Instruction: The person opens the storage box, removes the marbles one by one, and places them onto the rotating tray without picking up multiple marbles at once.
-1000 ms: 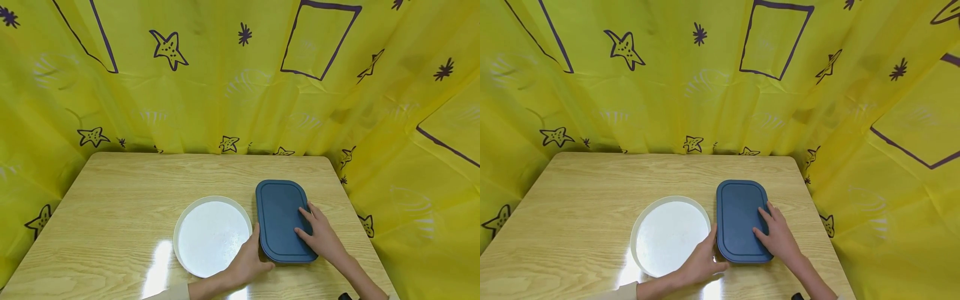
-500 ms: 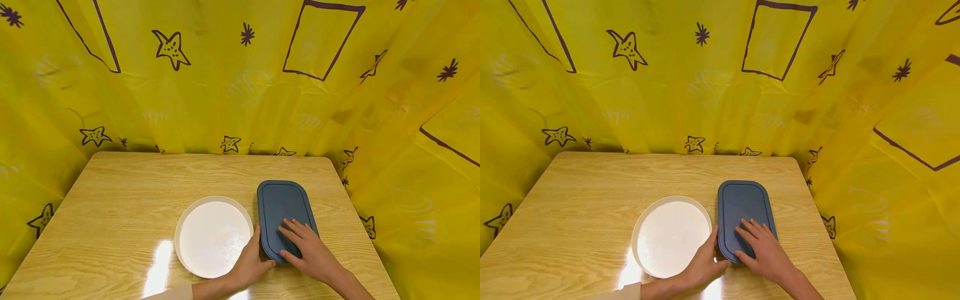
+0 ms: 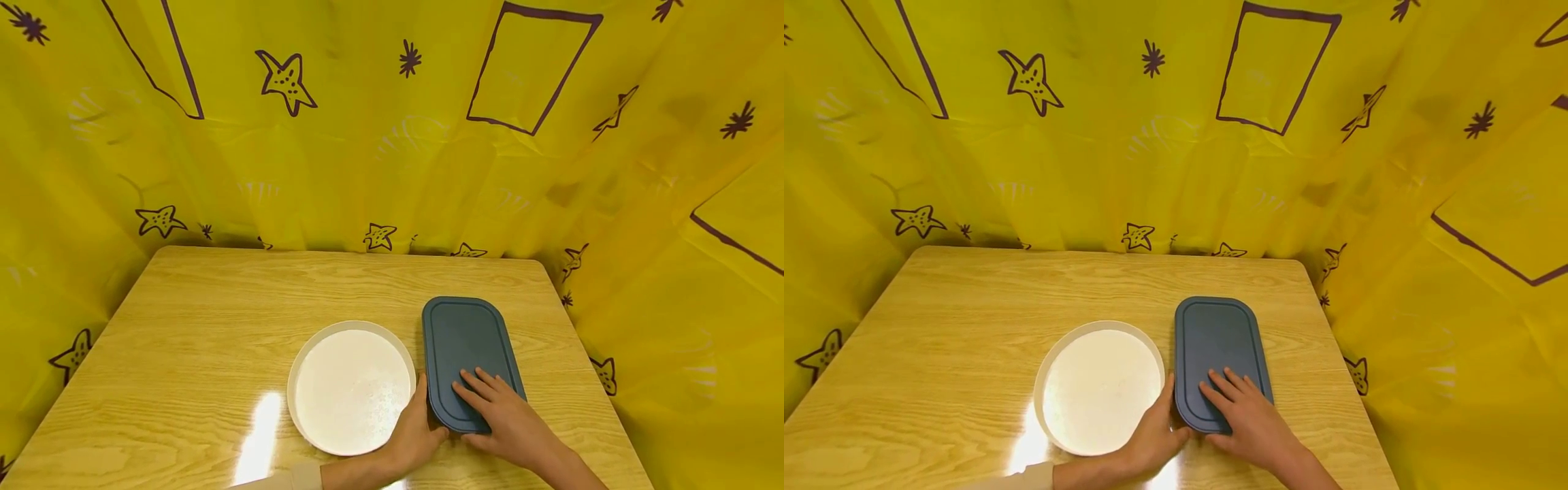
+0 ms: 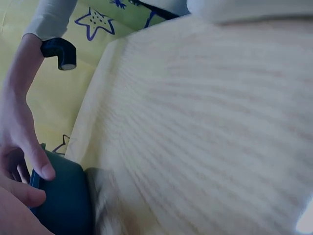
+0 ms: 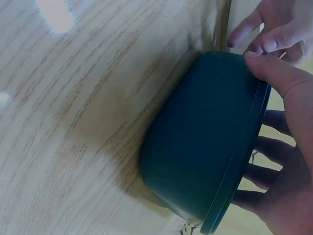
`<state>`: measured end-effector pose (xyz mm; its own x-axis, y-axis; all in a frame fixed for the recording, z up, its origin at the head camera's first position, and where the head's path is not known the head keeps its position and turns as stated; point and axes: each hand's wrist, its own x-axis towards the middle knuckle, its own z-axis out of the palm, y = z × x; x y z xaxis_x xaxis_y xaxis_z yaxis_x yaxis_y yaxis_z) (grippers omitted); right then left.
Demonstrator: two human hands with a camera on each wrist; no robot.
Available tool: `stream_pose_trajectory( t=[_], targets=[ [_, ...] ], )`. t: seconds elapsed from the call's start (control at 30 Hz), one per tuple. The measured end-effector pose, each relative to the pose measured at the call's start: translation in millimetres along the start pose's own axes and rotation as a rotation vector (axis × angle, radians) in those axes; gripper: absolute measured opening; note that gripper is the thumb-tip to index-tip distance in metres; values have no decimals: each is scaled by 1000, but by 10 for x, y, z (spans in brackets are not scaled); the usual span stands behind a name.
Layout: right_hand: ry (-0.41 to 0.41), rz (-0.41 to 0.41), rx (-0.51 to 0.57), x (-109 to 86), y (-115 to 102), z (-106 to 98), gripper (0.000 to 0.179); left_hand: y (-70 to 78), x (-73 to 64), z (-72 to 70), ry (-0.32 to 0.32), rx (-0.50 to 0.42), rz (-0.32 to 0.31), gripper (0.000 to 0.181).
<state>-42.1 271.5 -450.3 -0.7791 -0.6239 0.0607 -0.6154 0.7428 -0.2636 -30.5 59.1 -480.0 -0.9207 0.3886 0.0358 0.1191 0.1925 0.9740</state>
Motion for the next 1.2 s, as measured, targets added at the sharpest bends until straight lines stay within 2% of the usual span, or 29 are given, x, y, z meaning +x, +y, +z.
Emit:
stream_pose_trajectory(
  t=[0.27,0.43,0.67,0.87,1.2],
  targets=[
    [-9,12,28,5,-21,0,72,-32,0,49,30,-55,-9,79],
    [21,-11,30,-4,-11,18,71,-52,-13,74,38,-68,6,79],
    [67,-55,4,-23,13,57,70,-74,-33,110,50,-74,-26,76],
    [78,-56,32,-44,22,52,68,-94,-48,119,55,-82,10,73],
    [77,-81,1,-52,22,20,66,-97,-39,111,46,-91,7,76]
  ],
)
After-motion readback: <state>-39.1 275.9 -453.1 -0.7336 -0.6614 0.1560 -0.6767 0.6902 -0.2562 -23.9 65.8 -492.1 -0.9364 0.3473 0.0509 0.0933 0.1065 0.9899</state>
